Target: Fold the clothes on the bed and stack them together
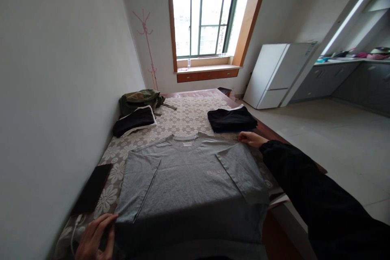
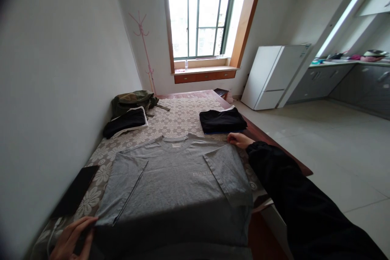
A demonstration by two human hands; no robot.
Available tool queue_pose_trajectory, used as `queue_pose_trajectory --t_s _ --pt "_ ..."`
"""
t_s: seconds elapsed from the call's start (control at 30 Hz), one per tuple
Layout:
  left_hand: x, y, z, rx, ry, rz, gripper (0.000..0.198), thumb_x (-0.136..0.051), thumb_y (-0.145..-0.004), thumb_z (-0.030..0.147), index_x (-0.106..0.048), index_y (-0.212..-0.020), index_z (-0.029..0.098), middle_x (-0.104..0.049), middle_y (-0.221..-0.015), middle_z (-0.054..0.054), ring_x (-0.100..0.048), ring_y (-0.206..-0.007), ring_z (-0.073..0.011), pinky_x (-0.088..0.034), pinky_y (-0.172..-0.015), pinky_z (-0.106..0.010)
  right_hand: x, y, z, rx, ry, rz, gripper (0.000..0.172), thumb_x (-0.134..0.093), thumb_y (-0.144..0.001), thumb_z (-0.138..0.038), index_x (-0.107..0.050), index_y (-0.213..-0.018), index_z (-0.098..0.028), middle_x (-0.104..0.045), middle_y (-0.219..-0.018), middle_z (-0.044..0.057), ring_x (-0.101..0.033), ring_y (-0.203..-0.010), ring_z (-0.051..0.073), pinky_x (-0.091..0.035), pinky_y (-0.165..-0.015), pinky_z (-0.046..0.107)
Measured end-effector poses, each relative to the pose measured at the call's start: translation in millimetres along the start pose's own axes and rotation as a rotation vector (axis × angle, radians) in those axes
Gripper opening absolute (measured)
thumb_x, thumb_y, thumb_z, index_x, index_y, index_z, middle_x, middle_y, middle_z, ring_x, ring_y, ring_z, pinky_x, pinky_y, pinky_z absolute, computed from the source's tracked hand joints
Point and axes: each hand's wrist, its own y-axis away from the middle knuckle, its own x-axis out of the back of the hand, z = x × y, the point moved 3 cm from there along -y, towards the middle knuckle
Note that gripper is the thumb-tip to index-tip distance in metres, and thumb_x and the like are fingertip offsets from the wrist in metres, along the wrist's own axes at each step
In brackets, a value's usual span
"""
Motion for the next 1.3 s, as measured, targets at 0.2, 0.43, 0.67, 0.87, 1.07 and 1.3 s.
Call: queue_pose_trajectory --t_s 0.2,0.43,0.67,0.87,1.07,1.3 --pt "-1.7 5.1 -8.5 -0.02 0.029 -0.002 0.026 -0.056 -0.096 0.021 -0.07 -0.115 0.033 -0.073 -0.105 -0.003 -0.073 -0.092 -0.0235 -0.059 -0.091 -0.038 -0.9 -5.1 2.0 -0.001 0.035 0.031 0.024 -0.061 -0.076 -0.044 -0.065 -0.086 -0.023 -0.066 -0.075 0.002 -0.061 -0.073 0.022 -0.05 -0.073 0.035" --pt "-4.5 16.3 -18.9 -0.036 0.035 -0.025 0.038 -0.052 -0.091 0.016 -0.07 -0.117 0.036 -0.074 -0.107 -0.001 -0.074 -0.091 -0.0216 -0.061 -0.09 -0.038 3.6 -9.4 2.0 0.021 0.085 0.08 0.013 -0.059 -0.074 -0.032 -0.061 -0.083 -0.023 -0.069 -0.082 0.005 -0.062 -0.079 0.023 -0.05 -0.078 0.036" --pt "-4.2 19.1 -7.0 0.064 0.042 -0.026 0.033 -0.053 -0.092 0.018 -0.07 -0.112 0.038 -0.074 -0.105 -0.001 -0.074 -0.09 -0.0225 -0.062 -0.088 -0.04 -1.2 -9.0 0.7 0.013 0.1 0.077 0.015 -0.058 -0.075 -0.031 -0.067 -0.084 -0.023 -0.074 -0.086 0.007 -0.068 -0.082 0.024 -0.053 -0.08 0.036" --pt "10.5 -13.3 -3.3 0.187 0.15 -0.141 0.019 -0.059 -0.095 0.032 -0.071 -0.109 0.03 -0.079 -0.102 -0.002 -0.077 -0.089 -0.0229 -0.064 -0.082 -0.034 -2.3 -1.9 1.5 -0.039 0.121 0.106 0.028 -0.061 -0.081 -0.048 -0.073 -0.085 -0.023 -0.077 -0.094 0.01 -0.071 -0.092 0.029 -0.054 -0.087 0.039" --pt "1.6 -84.0 -33.8 0.481 0.25 -0.396 0.033 -0.055 -0.093 0.048 -0.074 -0.107 0.026 -0.082 -0.106 -0.005 -0.079 -0.093 -0.0258 -0.064 -0.079 -0.033 -4.3 5.6 7.3 -0.153 0.128 0.141 0.04 -0.061 -0.079 -0.062 -0.072 -0.085 -0.024 -0.078 -0.089 0.01 -0.072 -0.087 0.031 -0.054 -0.08 0.039" --pt "-75.7 -177.6 -82.6 0.817 0.376 -0.632 0.047 -0.063 -0.078 0.058 -0.071 -0.098 0.016 -0.074 -0.08 -0.007 -0.073 -0.073 -0.024 -0.06 -0.061 -0.031 -6.7 17.5 11.6 -0.29 0.099 0.212 0.047 -0.061 -0.075 -0.07 -0.073 -0.074 -0.024 -0.077 -0.082 0.011 -0.072 -0.081 0.032 -0.053 -0.071 0.039"
